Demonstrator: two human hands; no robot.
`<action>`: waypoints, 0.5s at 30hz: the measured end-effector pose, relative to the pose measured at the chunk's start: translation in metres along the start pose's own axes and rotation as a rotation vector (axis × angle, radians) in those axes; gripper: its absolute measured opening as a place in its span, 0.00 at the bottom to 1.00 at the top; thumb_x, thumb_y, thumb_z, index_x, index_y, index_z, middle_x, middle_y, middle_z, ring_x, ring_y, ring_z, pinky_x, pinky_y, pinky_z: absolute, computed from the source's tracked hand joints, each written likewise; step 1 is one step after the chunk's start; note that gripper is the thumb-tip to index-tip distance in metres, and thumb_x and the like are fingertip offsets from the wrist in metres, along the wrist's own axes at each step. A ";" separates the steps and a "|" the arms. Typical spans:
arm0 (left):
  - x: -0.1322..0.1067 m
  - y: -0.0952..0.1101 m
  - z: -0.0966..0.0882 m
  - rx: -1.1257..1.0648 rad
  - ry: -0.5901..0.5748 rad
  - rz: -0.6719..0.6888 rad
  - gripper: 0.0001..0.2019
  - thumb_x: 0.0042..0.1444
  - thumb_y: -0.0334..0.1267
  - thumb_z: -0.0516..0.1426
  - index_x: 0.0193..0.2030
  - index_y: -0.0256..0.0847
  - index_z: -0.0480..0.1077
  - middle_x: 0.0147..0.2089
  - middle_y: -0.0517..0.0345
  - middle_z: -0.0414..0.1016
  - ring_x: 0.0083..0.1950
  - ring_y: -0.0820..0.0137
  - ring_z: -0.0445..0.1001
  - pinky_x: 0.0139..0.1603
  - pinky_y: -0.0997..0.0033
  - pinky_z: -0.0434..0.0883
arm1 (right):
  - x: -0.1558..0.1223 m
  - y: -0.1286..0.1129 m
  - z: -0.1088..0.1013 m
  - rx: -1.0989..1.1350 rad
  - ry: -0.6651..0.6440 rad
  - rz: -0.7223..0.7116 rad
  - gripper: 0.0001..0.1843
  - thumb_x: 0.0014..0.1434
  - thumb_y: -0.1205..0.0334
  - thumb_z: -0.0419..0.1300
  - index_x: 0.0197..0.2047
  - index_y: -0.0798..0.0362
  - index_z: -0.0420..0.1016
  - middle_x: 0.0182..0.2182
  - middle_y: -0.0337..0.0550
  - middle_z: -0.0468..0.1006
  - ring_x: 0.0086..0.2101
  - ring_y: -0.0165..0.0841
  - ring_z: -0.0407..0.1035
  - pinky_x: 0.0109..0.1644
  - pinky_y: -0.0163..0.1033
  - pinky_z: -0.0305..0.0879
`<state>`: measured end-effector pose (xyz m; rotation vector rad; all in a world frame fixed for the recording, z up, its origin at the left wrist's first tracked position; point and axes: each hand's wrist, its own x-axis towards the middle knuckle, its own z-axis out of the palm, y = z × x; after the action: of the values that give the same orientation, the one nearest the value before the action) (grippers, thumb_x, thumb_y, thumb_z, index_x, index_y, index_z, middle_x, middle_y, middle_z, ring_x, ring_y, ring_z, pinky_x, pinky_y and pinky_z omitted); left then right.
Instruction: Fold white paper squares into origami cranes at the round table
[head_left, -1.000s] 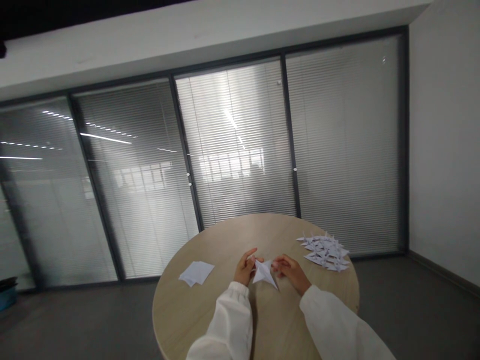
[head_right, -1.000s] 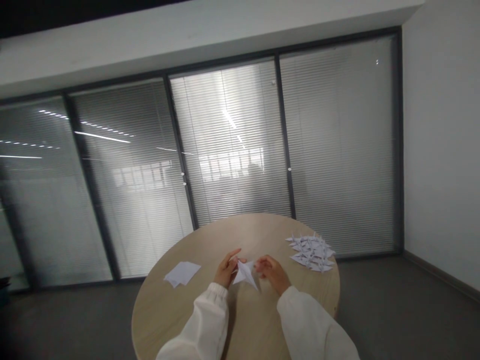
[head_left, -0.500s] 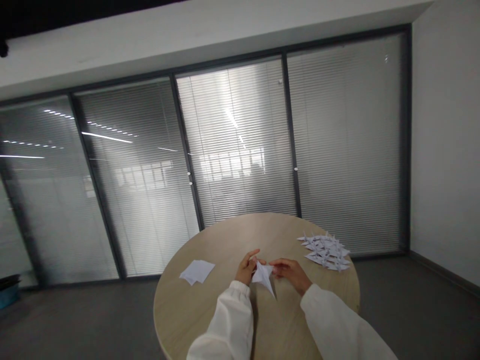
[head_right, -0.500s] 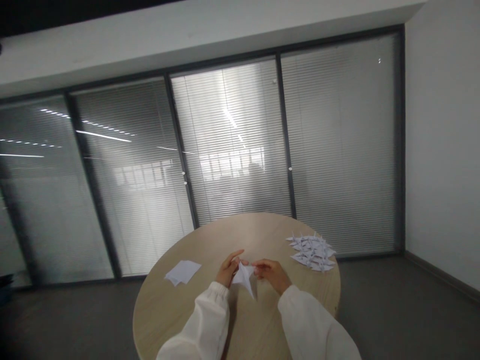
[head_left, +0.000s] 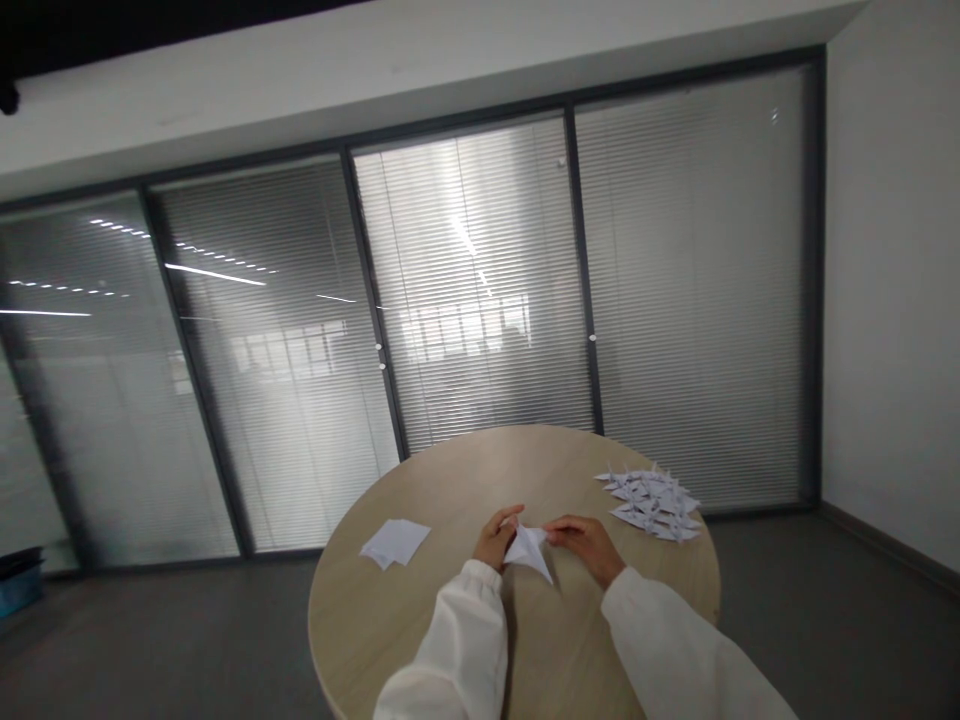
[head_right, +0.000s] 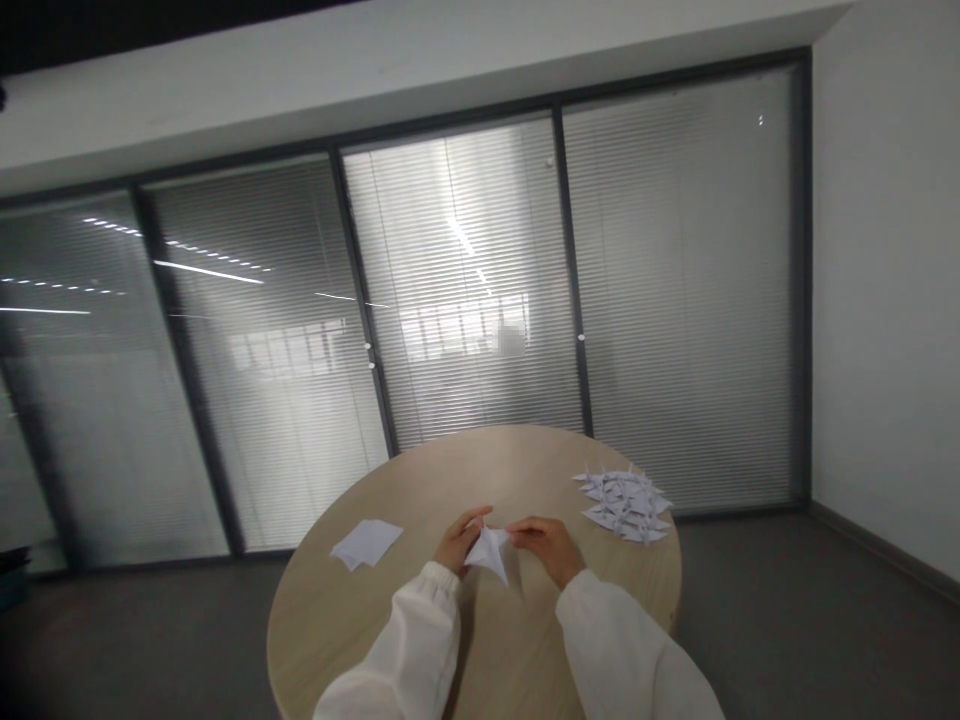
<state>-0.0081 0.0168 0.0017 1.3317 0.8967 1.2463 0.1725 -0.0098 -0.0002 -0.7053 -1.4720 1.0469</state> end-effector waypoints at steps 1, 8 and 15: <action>-0.001 0.002 0.001 0.015 0.010 -0.009 0.29 0.39 0.55 0.58 0.44 0.36 0.68 0.26 0.56 0.72 0.25 0.74 0.69 0.25 0.77 0.65 | 0.001 0.001 -0.001 -0.002 0.031 0.001 0.15 0.41 0.53 0.65 0.31 0.53 0.77 0.29 0.43 0.77 0.32 0.36 0.70 0.39 0.39 0.65; -0.005 0.013 0.004 -0.025 0.001 -0.044 0.32 0.39 0.55 0.58 0.51 0.42 0.63 0.35 0.53 0.72 0.34 0.68 0.71 0.27 0.72 0.70 | 0.004 0.003 -0.008 0.055 0.304 -0.002 0.19 0.41 0.49 0.63 0.33 0.54 0.77 0.30 0.44 0.77 0.31 0.37 0.70 0.38 0.39 0.66; -0.003 0.012 0.005 0.040 0.052 0.125 0.24 0.29 0.44 0.65 0.37 0.35 0.74 0.31 0.53 0.76 0.30 0.69 0.71 0.28 0.72 0.71 | 0.004 0.006 -0.010 0.110 0.333 0.024 0.18 0.41 0.52 0.63 0.35 0.54 0.76 0.31 0.43 0.77 0.32 0.36 0.70 0.39 0.39 0.67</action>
<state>-0.0055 0.0109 0.0130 1.4108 0.8901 1.3704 0.1803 -0.0013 -0.0040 -0.7783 -1.1146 0.9676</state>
